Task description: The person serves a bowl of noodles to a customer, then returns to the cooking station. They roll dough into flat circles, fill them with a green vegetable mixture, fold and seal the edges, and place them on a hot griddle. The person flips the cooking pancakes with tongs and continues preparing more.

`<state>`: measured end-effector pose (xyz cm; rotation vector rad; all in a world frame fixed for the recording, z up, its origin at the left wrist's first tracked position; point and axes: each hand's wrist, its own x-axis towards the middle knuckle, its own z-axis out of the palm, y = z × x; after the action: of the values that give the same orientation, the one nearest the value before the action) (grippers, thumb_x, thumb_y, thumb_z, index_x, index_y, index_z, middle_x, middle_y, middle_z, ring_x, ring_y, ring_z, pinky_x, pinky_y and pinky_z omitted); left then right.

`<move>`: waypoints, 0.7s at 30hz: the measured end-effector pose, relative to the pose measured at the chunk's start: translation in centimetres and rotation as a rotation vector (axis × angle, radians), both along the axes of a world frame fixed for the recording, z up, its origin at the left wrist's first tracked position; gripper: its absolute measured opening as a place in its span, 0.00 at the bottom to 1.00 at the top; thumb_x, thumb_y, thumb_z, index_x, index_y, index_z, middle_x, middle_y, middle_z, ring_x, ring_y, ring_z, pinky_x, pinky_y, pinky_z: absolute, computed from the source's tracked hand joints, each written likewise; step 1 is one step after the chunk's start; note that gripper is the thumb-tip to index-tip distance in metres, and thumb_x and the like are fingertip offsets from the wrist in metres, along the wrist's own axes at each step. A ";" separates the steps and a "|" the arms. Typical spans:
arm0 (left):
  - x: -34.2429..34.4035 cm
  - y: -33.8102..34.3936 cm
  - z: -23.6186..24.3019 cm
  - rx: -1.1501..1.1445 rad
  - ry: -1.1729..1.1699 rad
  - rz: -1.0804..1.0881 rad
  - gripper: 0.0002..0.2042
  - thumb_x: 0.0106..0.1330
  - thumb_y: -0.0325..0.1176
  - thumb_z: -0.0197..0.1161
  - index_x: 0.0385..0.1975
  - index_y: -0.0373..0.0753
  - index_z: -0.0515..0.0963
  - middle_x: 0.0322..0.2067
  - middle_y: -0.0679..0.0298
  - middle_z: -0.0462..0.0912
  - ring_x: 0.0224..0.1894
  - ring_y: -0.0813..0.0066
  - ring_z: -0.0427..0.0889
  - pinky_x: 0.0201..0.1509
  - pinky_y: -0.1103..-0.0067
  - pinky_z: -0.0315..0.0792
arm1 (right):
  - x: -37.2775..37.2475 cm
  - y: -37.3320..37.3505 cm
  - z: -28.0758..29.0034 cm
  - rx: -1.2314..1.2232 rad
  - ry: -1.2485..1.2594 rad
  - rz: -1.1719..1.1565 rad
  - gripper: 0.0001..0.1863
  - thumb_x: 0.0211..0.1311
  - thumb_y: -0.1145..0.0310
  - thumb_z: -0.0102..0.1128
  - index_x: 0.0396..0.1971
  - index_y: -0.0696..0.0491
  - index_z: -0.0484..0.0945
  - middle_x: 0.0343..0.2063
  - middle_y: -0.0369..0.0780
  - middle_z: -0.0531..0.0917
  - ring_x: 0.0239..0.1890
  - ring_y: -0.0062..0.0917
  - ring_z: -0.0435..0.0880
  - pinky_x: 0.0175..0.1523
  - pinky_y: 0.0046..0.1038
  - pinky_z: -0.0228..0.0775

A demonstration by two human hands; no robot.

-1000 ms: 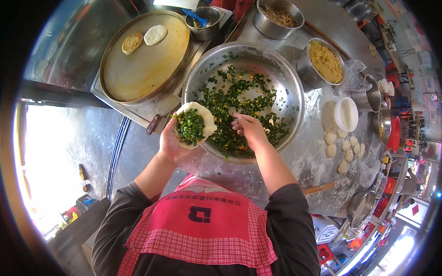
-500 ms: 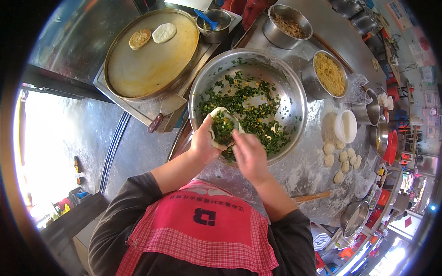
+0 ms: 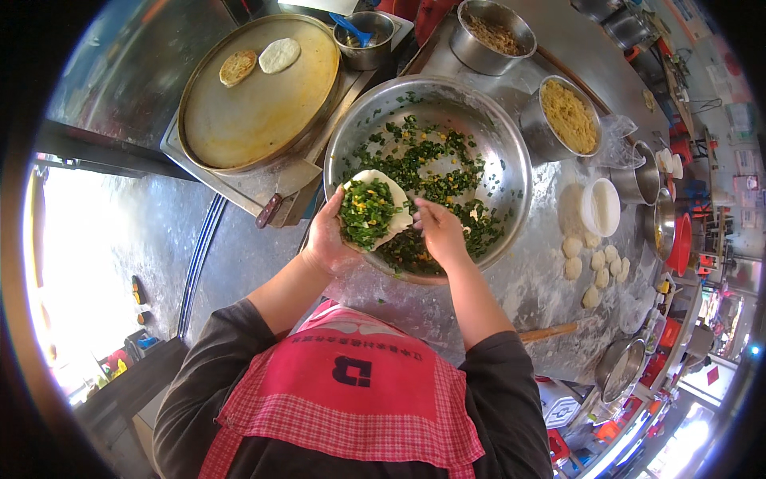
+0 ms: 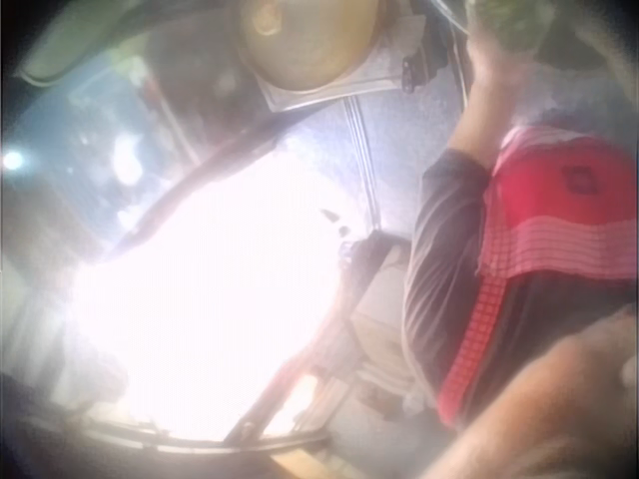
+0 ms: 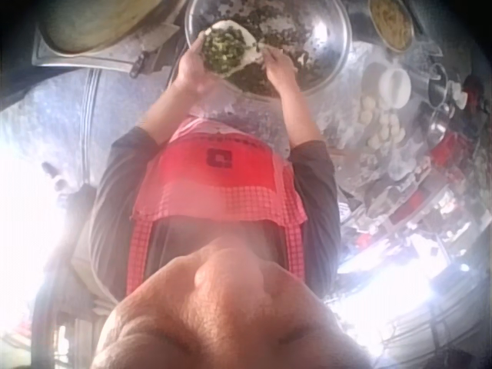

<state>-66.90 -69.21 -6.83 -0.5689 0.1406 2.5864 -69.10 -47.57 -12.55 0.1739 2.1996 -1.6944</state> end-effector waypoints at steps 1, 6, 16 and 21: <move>0.2 -0.3 0.3 -0.012 0.019 0.010 0.26 0.74 0.51 0.39 0.63 0.40 0.64 0.60 0.52 0.70 0.61 0.51 0.70 0.66 0.57 0.62 | 0.0 -0.2 -0.4 -0.180 -0.222 -0.041 0.15 0.71 0.67 0.51 0.52 0.57 0.76 0.35 0.37 0.82 0.33 0.21 0.79 0.36 0.22 0.69; 1.5 -2.2 -0.7 -0.125 0.104 0.116 0.24 0.75 0.48 0.38 0.62 0.39 0.65 0.60 0.53 0.70 0.61 0.52 0.70 0.65 0.57 0.64 | 0.2 0.9 2.2 -0.659 -0.325 -0.202 0.18 0.71 0.66 0.50 0.52 0.63 0.74 0.36 0.43 0.82 0.32 0.19 0.77 0.35 0.20 0.68; -0.4 3.3 0.5 -0.291 -0.258 0.134 0.21 0.75 0.48 0.40 0.59 0.44 0.68 0.54 0.59 0.76 0.53 0.60 0.77 0.55 0.59 0.74 | 4.2 -2.2 8.4 0.397 0.821 0.354 0.22 0.62 0.74 0.57 0.58 0.56 0.71 0.39 0.43 0.81 0.37 0.30 0.81 0.43 0.31 0.76; -0.2 3.3 -0.5 -0.182 -0.200 0.076 0.25 0.74 0.51 0.39 0.61 0.41 0.67 0.57 0.55 0.73 0.58 0.55 0.73 0.61 0.59 0.68 | 4.3 -1.6 7.5 0.418 0.956 0.255 0.21 0.59 0.76 0.58 0.55 0.59 0.74 0.37 0.45 0.81 0.33 0.30 0.82 0.38 0.28 0.79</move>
<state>-67.05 -65.89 -7.32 -0.9113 0.2935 2.5865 -64.82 -49.15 -5.05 -0.9638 3.0295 -1.2664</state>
